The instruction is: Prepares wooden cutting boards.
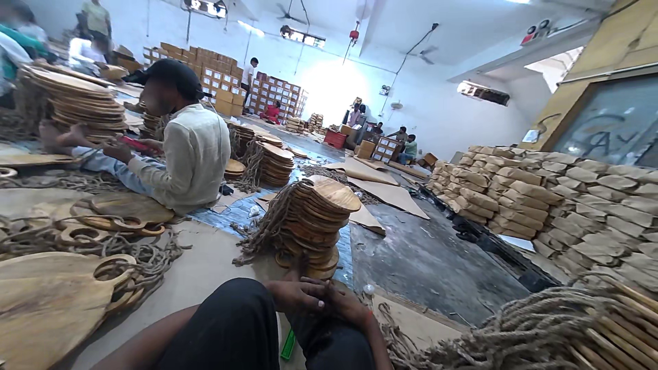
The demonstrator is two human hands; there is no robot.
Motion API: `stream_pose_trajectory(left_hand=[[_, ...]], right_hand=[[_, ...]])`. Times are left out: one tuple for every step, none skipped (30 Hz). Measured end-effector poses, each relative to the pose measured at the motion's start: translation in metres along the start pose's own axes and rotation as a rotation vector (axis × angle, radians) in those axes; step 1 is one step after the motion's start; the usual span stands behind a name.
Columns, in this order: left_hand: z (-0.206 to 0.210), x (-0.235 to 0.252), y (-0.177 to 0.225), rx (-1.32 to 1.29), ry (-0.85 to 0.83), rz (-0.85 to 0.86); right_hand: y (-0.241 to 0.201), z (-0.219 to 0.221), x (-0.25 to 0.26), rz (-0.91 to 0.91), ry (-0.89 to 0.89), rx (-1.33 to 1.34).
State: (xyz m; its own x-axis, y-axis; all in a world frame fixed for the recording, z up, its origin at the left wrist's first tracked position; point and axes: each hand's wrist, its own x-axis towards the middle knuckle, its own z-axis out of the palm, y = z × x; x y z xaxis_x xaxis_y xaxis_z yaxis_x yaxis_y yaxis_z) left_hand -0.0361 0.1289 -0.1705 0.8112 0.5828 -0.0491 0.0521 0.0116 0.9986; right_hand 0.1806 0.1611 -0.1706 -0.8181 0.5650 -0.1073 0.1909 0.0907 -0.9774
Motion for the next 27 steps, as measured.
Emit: stream_pose_trajectory(left_hand=[[0.000,0.000,0.000,-0.002,0.001,0.000],[0.000,0.000,-0.001,-0.004,-0.002,0.001],[0.000,0.001,-0.001,-0.006,-0.004,0.002],[-0.001,0.001,-0.001,-0.006,-0.007,0.005],[-0.001,0.001,-0.001,0.000,-0.005,0.010],[0.000,0.001,-0.001,0.013,-0.002,0.016],[-0.001,0.001,-0.002,0.017,0.000,0.019],[-0.001,0.001,-0.002,0.011,-0.004,0.021],[-0.001,0.001,-0.002,0.004,-0.008,0.023],[-0.001,0.001,-0.002,0.004,-0.011,0.025],[0.000,0.001,-0.002,0.005,-0.015,0.030],[0.000,0.001,-0.002,0.003,-0.020,0.035],[-0.001,0.001,-0.002,0.000,-0.025,0.040],[-0.001,0.001,-0.002,0.002,-0.029,0.044],[-0.001,0.001,-0.003,0.006,-0.031,0.048],[-0.001,0.001,-0.003,0.009,-0.031,0.049],[-0.001,0.001,-0.003,0.009,-0.027,0.047],[-0.001,0.001,-0.002,0.007,-0.026,0.044],[0.000,0.001,-0.002,0.001,-0.025,0.044],[0.000,0.002,-0.002,-0.004,-0.026,0.042],[0.000,0.002,-0.002,-0.010,-0.029,0.042],[0.000,0.001,-0.002,-0.010,-0.032,0.043],[-0.001,0.002,-0.002,-0.008,-0.035,0.045],[-0.001,0.002,-0.002,-0.008,-0.034,0.047],[-0.001,0.002,-0.003,-0.009,-0.034,0.049],[-0.001,0.002,-0.004,-0.012,-0.036,0.052],[-0.002,0.003,-0.005,-0.017,-0.040,0.055]], right_hand=[[0.000,0.000,0.000,0.001,-0.003,0.003],[-0.001,0.000,-0.001,0.003,-0.008,0.010],[-0.001,0.001,-0.001,0.009,0.002,0.011],[-0.002,0.002,-0.001,0.018,0.018,0.008],[-0.003,0.003,-0.002,0.024,0.030,0.011],[-0.003,0.003,-0.002,0.034,0.054,0.015],[-0.004,0.004,-0.003,0.045,0.072,0.016],[-0.005,0.005,-0.003,0.058,0.084,0.017],[-0.007,0.006,-0.004,0.072,0.100,0.019],[-0.010,0.008,-0.005,0.081,0.114,0.028],[-0.011,0.008,-0.005,0.082,0.112,0.032],[-0.010,0.008,-0.005,0.073,0.099,0.029],[-0.007,0.006,-0.004,0.065,0.079,0.024],[-0.006,0.005,-0.004,0.060,0.068,0.023],[-0.005,0.005,-0.003,0.062,0.075,0.019],[-0.006,0.005,-0.003,0.065,0.077,0.015],[-0.006,0.005,-0.003,0.062,0.073,0.011],[-0.005,0.004,-0.003,0.056,0.063,0.012],[-0.005,0.004,-0.003,0.053,0.052,0.015],[-0.005,0.003,-0.003,0.056,0.048,0.019],[-0.005,0.003,-0.003,0.059,0.051,0.018],[-0.005,0.004,-0.004,0.060,0.056,0.014],[-0.006,0.005,-0.004,0.062,0.063,0.014],[-0.006,0.005,-0.004,0.063,0.070,0.016],[-0.005,0.004,-0.004,0.064,0.069,0.024],[-0.004,0.004,-0.003,0.062,0.069,0.031],[-0.003,0.003,-0.003,0.054,0.057,0.039]])
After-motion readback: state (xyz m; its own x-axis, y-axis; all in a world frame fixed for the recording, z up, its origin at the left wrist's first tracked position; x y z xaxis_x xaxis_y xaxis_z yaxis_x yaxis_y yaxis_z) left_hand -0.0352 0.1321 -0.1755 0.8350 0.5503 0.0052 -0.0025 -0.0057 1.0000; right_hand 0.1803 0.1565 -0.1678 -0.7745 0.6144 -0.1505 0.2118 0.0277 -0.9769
